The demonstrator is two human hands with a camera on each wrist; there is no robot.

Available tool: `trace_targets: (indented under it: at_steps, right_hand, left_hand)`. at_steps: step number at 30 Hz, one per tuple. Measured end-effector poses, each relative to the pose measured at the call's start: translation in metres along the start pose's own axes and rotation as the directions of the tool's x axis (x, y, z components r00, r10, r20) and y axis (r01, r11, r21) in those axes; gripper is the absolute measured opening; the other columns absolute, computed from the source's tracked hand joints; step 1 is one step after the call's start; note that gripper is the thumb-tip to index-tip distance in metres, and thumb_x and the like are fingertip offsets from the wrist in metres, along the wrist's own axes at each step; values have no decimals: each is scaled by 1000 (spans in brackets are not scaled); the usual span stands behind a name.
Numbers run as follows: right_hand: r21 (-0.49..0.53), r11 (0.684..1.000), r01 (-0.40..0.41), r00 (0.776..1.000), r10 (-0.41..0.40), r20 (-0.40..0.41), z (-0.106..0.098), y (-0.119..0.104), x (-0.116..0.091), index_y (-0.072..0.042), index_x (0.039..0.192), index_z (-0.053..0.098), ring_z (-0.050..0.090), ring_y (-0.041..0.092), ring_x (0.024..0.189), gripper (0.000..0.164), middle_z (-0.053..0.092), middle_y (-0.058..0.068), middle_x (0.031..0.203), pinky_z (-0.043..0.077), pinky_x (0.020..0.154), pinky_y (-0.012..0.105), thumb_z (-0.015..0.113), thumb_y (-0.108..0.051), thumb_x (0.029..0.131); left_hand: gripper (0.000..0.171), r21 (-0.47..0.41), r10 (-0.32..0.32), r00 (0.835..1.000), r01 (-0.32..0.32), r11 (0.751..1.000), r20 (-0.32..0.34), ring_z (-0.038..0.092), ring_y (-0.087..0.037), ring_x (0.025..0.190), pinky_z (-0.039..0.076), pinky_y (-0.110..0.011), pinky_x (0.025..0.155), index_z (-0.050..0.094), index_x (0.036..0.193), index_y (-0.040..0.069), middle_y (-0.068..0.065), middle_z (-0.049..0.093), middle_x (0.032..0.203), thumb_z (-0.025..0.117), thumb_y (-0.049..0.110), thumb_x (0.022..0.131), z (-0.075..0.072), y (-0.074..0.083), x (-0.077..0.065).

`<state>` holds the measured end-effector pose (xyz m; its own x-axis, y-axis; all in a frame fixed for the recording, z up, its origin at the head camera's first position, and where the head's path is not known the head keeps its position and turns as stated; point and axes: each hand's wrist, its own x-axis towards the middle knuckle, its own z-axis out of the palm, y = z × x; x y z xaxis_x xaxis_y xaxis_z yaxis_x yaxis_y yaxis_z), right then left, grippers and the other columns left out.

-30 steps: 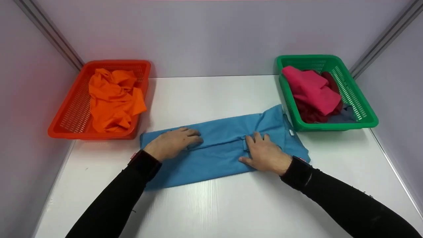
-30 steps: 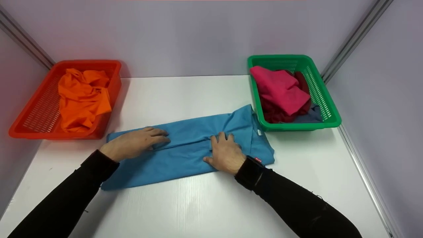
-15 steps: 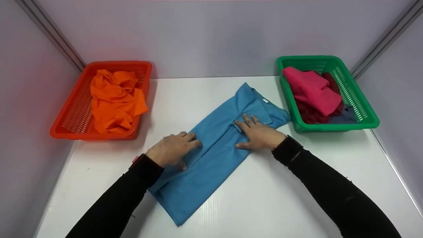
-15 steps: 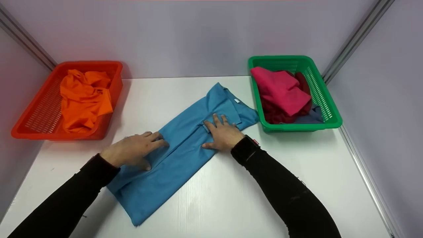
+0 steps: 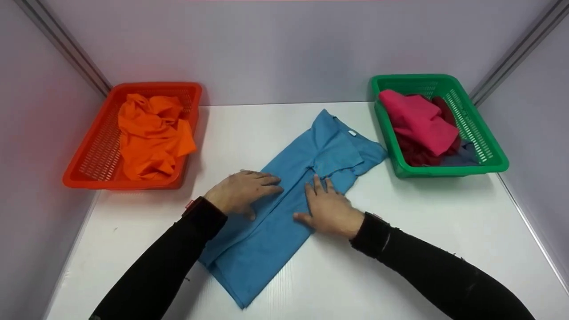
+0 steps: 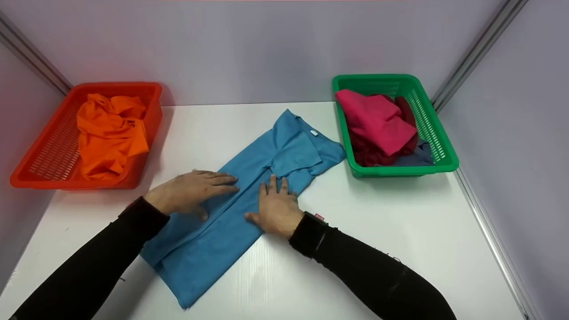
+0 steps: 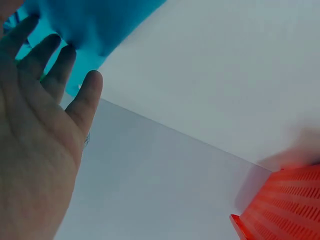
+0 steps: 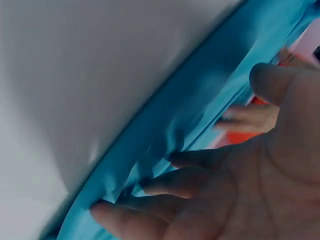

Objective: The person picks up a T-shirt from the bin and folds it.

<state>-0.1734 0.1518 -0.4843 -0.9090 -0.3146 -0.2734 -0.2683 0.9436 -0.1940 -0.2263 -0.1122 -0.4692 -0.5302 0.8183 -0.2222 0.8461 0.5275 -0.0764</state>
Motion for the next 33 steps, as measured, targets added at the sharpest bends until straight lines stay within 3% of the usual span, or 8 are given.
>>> trace_targets:
  at_steps: [3,7,12,18,21,28,33]
  right_hand:
    - [-22,999,37,999,-37,21,4,-1,0,-1,164,32,22,58,158,97,22,29,173,44,116,70,62,-65,98]
    - [-69,988,137,991,-136,22,0,17,12,-6,164,34,24,56,158,91,23,24,174,45,116,68,63,-62,99]
    - [-117,949,292,957,-289,39,-10,49,34,-16,163,39,28,47,160,85,25,14,176,48,116,62,65,-62,97]
    - [-135,906,402,916,-400,39,-21,72,52,-22,158,46,35,39,160,82,32,8,175,49,118,55,76,-55,89]
    - [-144,909,392,920,-391,34,-23,70,49,-20,159,46,37,38,159,81,33,9,174,48,120,54,77,-50,90]
    - [-96,971,220,975,-221,-7,-11,35,16,-6,163,37,38,40,158,87,34,19,172,45,121,58,66,-57,99]
    - [-67,973,222,975,-219,42,0,24,0,-4,167,26,24,41,163,113,20,20,176,44,121,61,69,-73,89]
  left_hand:
    - [104,-72,-20,998,25,997,65,36,-27,161,40,-55,126,36,165,26,-2,32,175,91,44,79,1,4,1]
    - [107,-154,-52,994,67,986,98,28,-26,165,35,-57,129,28,168,28,-1,21,179,84,58,82,7,13,4]
    - [108,-172,-66,996,74,982,54,19,-25,167,31,-52,133,21,170,25,-2,16,180,67,76,87,17,31,8]
    - [106,-171,-111,994,109,979,1,23,-30,166,33,-51,131,23,169,18,-9,21,178,58,80,91,18,50,13]
    - [103,-167,-130,991,126,978,-14,25,-30,165,35,-51,131,26,169,18,-9,23,178,59,78,92,16,53,13]
    - [105,-205,-154,988,150,967,-2,22,-27,166,32,-52,132,23,169,18,-7,19,179,62,77,91,16,49,11]
    - [108,-236,-168,985,170,957,28,20,-29,167,31,-53,132,21,170,17,-7,17,179,61,78,91,19,53,14]
